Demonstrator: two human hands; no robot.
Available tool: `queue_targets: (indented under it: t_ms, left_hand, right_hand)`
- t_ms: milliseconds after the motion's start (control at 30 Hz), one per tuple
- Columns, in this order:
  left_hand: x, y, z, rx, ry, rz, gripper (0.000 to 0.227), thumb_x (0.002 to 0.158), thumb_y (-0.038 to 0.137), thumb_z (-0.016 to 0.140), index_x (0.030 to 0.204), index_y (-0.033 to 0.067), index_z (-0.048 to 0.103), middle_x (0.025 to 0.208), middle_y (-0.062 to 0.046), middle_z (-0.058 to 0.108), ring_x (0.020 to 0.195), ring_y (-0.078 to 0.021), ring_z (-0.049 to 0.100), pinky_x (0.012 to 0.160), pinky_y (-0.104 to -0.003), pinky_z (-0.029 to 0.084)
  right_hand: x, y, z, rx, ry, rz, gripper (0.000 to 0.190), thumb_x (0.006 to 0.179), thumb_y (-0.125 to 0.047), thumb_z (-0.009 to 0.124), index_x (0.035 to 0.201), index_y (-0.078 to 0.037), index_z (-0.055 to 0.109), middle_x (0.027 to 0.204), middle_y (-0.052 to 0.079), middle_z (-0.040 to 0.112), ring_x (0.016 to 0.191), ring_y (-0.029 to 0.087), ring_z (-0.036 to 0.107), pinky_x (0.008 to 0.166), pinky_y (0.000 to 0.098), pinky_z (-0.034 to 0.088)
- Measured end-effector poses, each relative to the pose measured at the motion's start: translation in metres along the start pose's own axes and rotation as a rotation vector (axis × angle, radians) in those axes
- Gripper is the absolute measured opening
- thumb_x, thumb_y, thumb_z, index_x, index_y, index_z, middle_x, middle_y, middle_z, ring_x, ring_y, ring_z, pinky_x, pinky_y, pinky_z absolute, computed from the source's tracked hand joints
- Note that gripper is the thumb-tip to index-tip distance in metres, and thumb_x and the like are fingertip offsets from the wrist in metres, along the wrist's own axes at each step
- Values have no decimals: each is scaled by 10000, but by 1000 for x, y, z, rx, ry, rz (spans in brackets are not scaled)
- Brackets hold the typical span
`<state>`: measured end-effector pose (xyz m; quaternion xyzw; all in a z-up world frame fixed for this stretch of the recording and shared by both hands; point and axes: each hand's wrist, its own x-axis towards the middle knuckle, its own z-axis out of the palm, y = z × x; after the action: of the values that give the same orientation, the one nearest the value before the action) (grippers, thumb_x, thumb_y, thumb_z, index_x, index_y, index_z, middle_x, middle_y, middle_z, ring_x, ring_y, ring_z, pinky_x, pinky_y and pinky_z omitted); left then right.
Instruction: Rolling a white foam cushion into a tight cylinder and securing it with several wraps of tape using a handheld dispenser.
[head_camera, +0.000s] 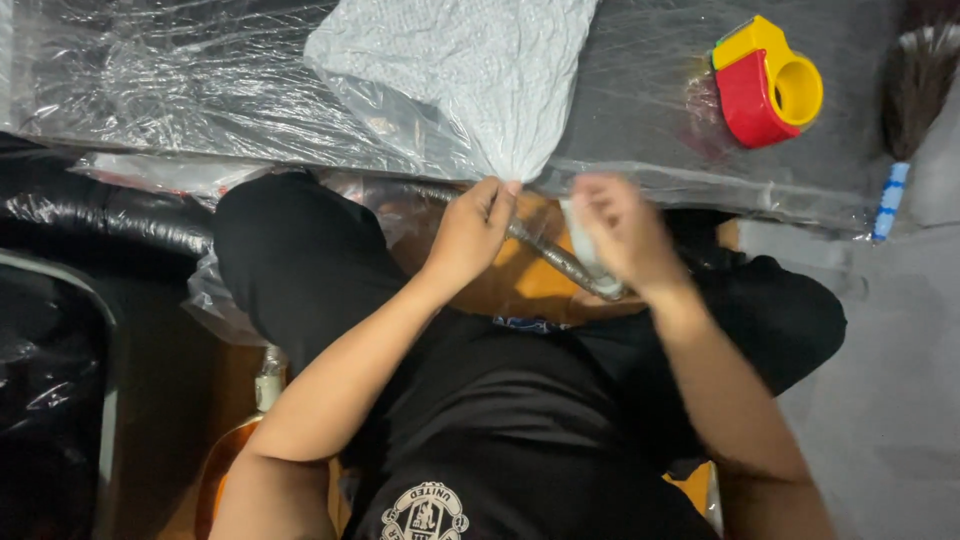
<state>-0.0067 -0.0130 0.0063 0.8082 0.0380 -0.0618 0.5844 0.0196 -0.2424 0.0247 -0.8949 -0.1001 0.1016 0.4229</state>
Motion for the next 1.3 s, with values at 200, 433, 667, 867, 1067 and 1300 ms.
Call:
queue_targets:
  t_ms: [200, 433, 667, 867, 1067, 1300]
  left_hand:
    - [4, -10, 4, -55, -38, -114, 431, 1069, 428, 457, 837, 112, 637, 649, -151, 680, 818, -374, 726, 720, -462, 552]
    - [-1, 0, 0, -25, -72, -166, 439, 1072, 452, 425, 877, 133, 654, 681, -142, 702, 863, -375, 736, 764, -470, 572]
    - [-17, 16, -2, 227, -32, -64, 327, 1087, 296, 389, 1096, 21, 566, 803, -302, 708, 863, -483, 723, 742, -572, 577]
    - [-25, 24, -1, 298, 27, -81, 263, 1081, 298, 387, 1074, 61, 501, 723, -255, 707, 788, -477, 736, 693, -561, 577]
    - [-30, -2, 15, 333, 272, 2, 243, 1039, 346, 527, 970, 116, 566, 632, -230, 685, 726, -451, 731, 664, -550, 565]
    - [-43, -10, 27, 480, 400, 100, 264, 1031, 306, 538, 1072, 51, 590, 662, -254, 689, 653, -454, 722, 590, -569, 556]
  right_hand:
    - [-16, -5, 46, 700, -115, 256, 161, 1026, -118, 617, 1123, -11, 688, 895, 120, 741, 805, 186, 758, 572, 175, 542]
    - [-14, 18, 63, 854, -171, 366, 243, 1059, -134, 556, 1210, -2, 693, 937, 112, 736, 821, 183, 748, 626, 204, 509]
    - [-5, 22, 91, 1054, -103, 522, 214, 1016, -79, 633, 1209, 6, 672, 958, 93, 722, 748, 154, 705, 630, 247, 534]
    - [8, 41, 114, 1044, -97, 541, 300, 1005, -63, 644, 1303, -29, 671, 1126, 102, 732, 924, 194, 739, 751, 309, 599]
    - [26, 40, 138, 1090, -154, 573, 255, 1005, -158, 679, 1253, -105, 660, 1063, 115, 746, 899, 223, 735, 755, 353, 595]
    - [61, 55, 175, 1199, -415, 530, 165, 1054, -191, 596, 1197, -112, 622, 1109, 117, 706, 933, 276, 728, 746, 351, 604]
